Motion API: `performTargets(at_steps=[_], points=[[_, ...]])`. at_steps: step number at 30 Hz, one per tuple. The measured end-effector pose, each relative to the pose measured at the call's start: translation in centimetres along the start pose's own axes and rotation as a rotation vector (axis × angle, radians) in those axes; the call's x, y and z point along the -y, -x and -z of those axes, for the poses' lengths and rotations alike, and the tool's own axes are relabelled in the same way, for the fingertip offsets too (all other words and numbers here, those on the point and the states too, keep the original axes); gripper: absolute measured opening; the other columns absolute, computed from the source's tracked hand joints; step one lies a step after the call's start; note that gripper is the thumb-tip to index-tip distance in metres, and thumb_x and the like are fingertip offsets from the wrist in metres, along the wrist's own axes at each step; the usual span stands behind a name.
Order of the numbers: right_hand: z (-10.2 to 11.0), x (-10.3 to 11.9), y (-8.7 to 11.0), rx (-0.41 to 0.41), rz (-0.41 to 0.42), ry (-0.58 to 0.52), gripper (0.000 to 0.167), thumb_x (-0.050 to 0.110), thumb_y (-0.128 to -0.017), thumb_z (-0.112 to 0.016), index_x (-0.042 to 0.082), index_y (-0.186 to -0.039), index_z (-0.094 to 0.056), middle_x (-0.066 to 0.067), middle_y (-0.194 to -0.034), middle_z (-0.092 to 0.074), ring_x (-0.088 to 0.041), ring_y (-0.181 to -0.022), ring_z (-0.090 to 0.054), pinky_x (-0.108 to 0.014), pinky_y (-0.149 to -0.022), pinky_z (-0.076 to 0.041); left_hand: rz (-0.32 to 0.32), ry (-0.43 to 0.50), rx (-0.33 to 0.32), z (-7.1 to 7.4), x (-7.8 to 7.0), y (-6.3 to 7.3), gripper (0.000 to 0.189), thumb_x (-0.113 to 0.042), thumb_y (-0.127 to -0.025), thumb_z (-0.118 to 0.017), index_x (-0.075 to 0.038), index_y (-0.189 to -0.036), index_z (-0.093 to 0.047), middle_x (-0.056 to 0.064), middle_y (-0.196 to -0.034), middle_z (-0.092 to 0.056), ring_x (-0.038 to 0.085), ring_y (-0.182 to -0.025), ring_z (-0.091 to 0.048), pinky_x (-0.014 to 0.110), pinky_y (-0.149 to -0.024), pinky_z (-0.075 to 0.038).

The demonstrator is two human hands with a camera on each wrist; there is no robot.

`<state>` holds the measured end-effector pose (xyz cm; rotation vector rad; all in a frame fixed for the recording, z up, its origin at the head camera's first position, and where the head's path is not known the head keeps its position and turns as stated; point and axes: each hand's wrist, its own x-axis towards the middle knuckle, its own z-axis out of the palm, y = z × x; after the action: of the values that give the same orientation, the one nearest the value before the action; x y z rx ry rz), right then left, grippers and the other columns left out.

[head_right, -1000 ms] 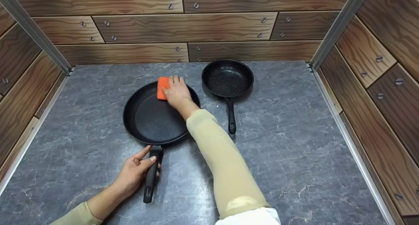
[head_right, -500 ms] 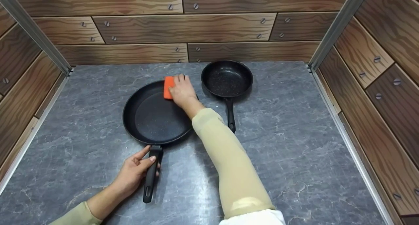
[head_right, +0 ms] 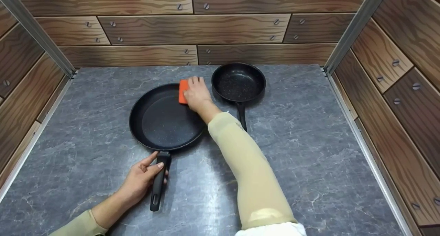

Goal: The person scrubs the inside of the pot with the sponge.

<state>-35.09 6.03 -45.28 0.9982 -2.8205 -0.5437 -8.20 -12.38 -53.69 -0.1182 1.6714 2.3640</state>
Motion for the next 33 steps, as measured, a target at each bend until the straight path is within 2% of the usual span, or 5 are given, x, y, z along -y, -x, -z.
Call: performTargets(at_steps=[8, 15, 22, 29, 33], points=[[0.5, -0.8, 0.8, 0.015, 0.022, 0.037, 0.058, 0.036, -0.088, -0.080, 0.017, -0.141, -0.069, -0.029, -0.139, -0.049, -0.045, -0.124, -0.045, -0.057, -0.105, -0.039, 0.014, -0.013, -0.015, -0.1, 0.0, -0.1, 0.082, -0.009, -0.104, -0.067, 0.007, -0.166, -0.015, 0.013, -0.087, -0.077, 0.019, -0.067, -0.075, 0.031, -0.066, -0.064], [0.7, -1.3, 1.6, 0.018, 0.057, 0.062, 0.052, 0.035, -0.087, -0.079, 0.013, -0.134, -0.073, -0.030, -0.133, -0.051, -0.046, -0.123, -0.046, -0.058, -0.109, -0.040, 0.020, -0.019, -0.021, -0.1, 0.0, -0.1, 0.082, -0.008, -0.105, -0.067, 0.008, -0.165, -0.015, 0.016, -0.088, -0.077, 0.018, -0.066, -0.074, 0.029, -0.064, -0.063], [0.5, -1.6, 2.1, 0.000, 0.074, 0.020, 0.051, 0.034, -0.086, -0.077, 0.013, -0.132, -0.073, -0.028, -0.126, -0.052, -0.044, -0.113, -0.048, -0.052, -0.094, -0.051, 0.013, -0.010, -0.026, -0.1, 0.1, -0.1, 0.082, -0.007, -0.104, -0.067, 0.009, -0.165, -0.014, 0.012, -0.085, -0.077, 0.018, -0.066, -0.074, 0.030, -0.066, -0.064], [0.2, -2.1, 2.5, -0.006, 0.112, -0.001, 0.052, 0.034, -0.083, -0.078, 0.014, -0.131, -0.075, -0.022, -0.151, -0.045, -0.048, -0.121, -0.046, -0.055, -0.095, -0.048, 0.012, -0.013, -0.023, -0.1, 0.1, -0.2, 0.082, -0.007, -0.105, -0.067, 0.009, -0.165, -0.014, 0.012, -0.086, -0.077, 0.018, -0.066, -0.074, 0.030, -0.066, -0.064], [0.4, -2.4, 2.8, 0.010, 0.142, 0.001, 0.051, 0.034, -0.083, -0.078, 0.014, -0.130, -0.076, -0.015, -0.154, -0.048, -0.048, -0.121, -0.047, -0.055, -0.095, -0.047, 0.005, -0.007, -0.027, -0.2, 0.0, -0.2, 0.081, -0.006, -0.105, -0.066, 0.009, -0.165, -0.015, 0.013, -0.086, -0.077, 0.018, -0.065, -0.074, 0.030, -0.065, -0.064]])
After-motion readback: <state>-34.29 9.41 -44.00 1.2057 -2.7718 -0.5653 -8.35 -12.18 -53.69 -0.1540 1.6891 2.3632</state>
